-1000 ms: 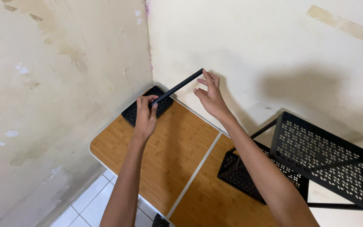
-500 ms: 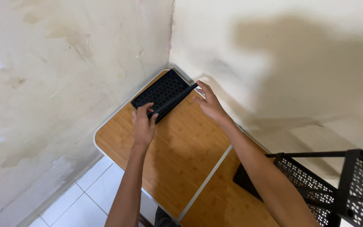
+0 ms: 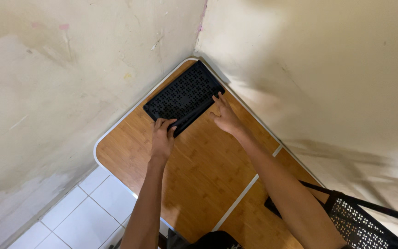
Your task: The person assembles a black perforated metal shelving unit by inserting vertical poles into the trays and stacking them on a wooden table. The person repeatedly adjusts the alignment of the trays and poles to ensure stability.
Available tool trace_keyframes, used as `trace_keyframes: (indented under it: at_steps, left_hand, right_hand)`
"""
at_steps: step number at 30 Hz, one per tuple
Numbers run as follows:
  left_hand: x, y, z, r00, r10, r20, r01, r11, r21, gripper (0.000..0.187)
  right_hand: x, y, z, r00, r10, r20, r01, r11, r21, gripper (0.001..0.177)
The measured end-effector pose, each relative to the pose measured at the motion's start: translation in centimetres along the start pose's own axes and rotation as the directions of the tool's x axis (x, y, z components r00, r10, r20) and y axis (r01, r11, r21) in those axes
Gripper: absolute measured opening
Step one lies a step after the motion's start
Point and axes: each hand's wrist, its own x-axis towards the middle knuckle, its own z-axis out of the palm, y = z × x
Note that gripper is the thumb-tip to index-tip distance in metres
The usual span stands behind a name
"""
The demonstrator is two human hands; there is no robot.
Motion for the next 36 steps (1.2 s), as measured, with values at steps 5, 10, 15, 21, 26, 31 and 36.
trace_keyframes:
  at_steps: [5,10,15,21,26,31,36]
  left_hand:
    - [1.6,-2.0,2.4,0.998,-0.064,0.013,0.064,0.998,0.008,0.024]
    - [2.3,-3.7,4.7,1.0,0.0,0.023,-0.004,0.984,0.177,0.026]
    - [2.0,-4.4,5.8,0.999,0.039,0.036,-0.048,0.959,0.281,0.028]
    - [2.4,-3.9,5.9,0.991,0.016,0.135,-0.062,0.937,0.344,0.033]
    - [2.3,-2.5,5.1,0.989,-0.006,0.15,-0.043,0.946,0.32,0.036]
    - [2.6,0.1,3.5,0.994,0.07,0.083,-0.09,0.956,0.279,0.035]
    - [3.6,5.2,1.1,0.982,0.185,-0.021,-0.176,0.957,0.232,0.035]
  right_hand:
    - [2.1,0.0,1.1,0.997,0.027,0.067,-0.016,0.986,-0.165,0.076]
    - [3.9,1.4,2.9,0.996,0.036,0.083,-0.003,0.932,-0.362,0.081]
    - [4.8,3.3,4.3,0.995,-0.1,0.022,0.099,0.884,-0.457,0.085]
    - [5.1,3.9,4.3,0.997,-0.074,-0.012,0.058,0.865,-0.498,0.087]
    - [4.2,2.6,2.9,0.999,-0.03,-0.01,0.022,0.873,-0.487,0.09]
    - [2.0,0.0,0.2,0.984,-0.162,-0.079,0.114,0.898,-0.425,0.085]
    - [-1.5,-3.4,-2.7,0.877,-0.421,-0.231,0.325,0.874,-0.36,0.077]
